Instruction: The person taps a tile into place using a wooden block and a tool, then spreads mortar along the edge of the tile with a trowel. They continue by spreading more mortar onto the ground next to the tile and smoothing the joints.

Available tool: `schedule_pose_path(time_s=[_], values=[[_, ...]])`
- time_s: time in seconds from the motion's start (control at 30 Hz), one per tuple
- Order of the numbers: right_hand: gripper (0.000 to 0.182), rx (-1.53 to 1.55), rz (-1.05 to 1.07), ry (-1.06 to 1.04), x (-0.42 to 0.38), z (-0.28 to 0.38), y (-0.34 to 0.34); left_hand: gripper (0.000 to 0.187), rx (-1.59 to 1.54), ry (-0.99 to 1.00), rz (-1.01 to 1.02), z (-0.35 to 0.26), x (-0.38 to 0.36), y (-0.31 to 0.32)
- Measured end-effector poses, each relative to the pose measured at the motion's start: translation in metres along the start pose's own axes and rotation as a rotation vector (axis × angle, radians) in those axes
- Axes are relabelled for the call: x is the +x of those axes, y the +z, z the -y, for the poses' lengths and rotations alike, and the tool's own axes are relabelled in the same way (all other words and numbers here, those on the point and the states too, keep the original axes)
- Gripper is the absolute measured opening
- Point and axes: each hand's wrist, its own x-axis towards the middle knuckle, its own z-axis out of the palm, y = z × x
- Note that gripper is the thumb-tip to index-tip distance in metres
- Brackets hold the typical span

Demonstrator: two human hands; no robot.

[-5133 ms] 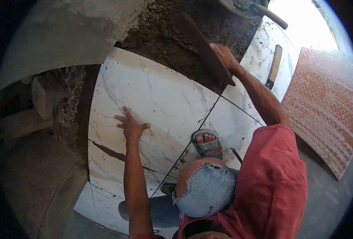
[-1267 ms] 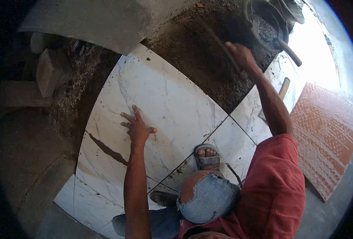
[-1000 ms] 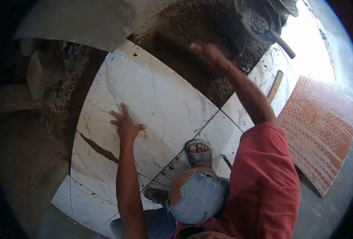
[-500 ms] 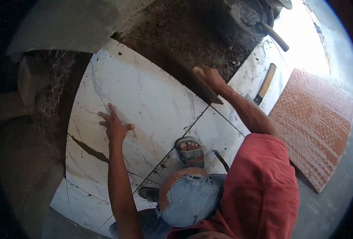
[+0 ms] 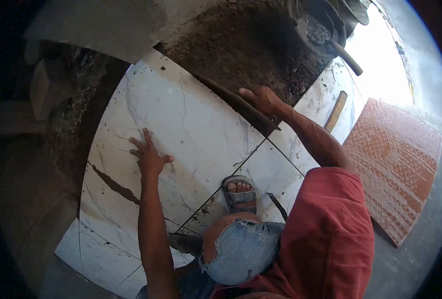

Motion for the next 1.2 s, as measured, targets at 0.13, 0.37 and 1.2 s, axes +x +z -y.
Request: schedule_pose_path(time_s=[0.13, 0.37, 1.2], values=[[0.053, 0.093, -0.172, 0.13, 0.024, -0.033, -0.056, 0.128, -0.088, 0.077, -0.041, 0.016, 0.007, 0.016], [0.048, -0.371, -0.366, 0.05, 0.014, -0.06, -0.069, 0.124, -0.046, 0.054, -0.07, 0.006, -0.006, 0.002], [0.059, -0.198, -0.482, 0.289, -0.178, -0.144, 0.035, 0.072, -0.294, 0.132, -0.035, 0.219, -0.297, -0.126]])
